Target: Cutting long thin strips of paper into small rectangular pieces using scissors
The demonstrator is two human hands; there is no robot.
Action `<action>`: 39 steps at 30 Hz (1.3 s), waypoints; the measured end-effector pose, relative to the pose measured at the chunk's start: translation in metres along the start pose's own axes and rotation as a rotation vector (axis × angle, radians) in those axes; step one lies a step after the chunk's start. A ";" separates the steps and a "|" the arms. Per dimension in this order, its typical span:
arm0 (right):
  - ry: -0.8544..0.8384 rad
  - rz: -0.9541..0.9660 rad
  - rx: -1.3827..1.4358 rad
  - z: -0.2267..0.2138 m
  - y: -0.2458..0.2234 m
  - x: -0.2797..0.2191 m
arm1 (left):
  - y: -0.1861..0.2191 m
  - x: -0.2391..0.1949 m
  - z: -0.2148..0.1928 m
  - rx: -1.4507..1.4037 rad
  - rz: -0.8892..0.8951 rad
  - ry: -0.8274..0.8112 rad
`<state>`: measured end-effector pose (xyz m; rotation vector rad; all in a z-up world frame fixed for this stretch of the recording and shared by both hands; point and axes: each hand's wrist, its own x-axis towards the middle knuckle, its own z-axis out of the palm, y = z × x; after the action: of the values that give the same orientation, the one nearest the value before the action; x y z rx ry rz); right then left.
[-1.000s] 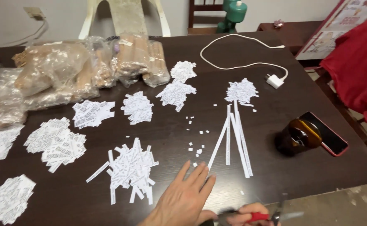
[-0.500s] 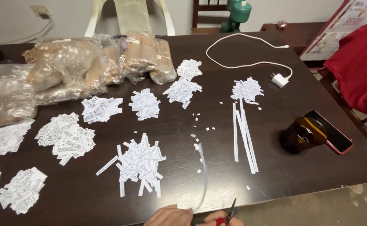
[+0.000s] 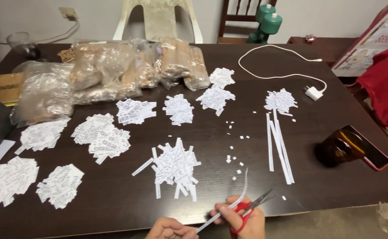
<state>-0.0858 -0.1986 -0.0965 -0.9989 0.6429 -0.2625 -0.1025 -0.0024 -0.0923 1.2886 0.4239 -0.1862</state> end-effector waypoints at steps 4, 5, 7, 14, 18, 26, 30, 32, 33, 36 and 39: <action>0.026 -0.088 0.019 0.020 -0.031 0.002 | 0.025 0.003 -0.024 0.019 0.107 0.139; 0.023 -0.091 0.015 0.025 -0.038 0.000 | 0.029 0.010 -0.034 0.013 0.108 0.140; 0.001 -0.165 -0.013 0.034 -0.051 -0.004 | 0.037 0.023 -0.055 -0.083 0.150 0.065; -0.079 -0.186 0.115 0.063 -0.035 0.002 | -0.030 0.086 -0.044 -0.717 -0.328 -0.729; -0.156 -0.248 0.171 0.090 -0.037 -0.011 | 0.024 0.041 0.045 -0.190 -0.054 -0.498; -0.090 -0.280 0.155 0.086 -0.050 0.007 | 0.087 0.040 0.085 -0.082 0.424 -0.178; -0.080 -0.285 0.163 0.073 -0.052 0.021 | 0.091 0.040 0.098 -0.038 0.468 -0.236; -0.091 -0.272 0.149 0.066 -0.052 0.029 | 0.090 0.045 0.105 -0.022 0.376 -0.313; -0.081 -0.320 0.159 0.060 -0.052 0.036 | 0.089 0.050 0.109 0.000 0.388 -0.313; -0.061 -0.365 0.164 0.040 -0.064 0.050 | 0.105 0.055 0.119 0.017 0.347 -0.266; -0.302 -0.376 -0.066 0.004 -0.071 0.064 | 0.126 0.055 0.130 -0.057 0.270 -0.244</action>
<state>-0.0268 -0.2643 -0.0592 -1.1930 0.1863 -0.4122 0.0199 -0.0867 0.0248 1.2356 0.0450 -0.1005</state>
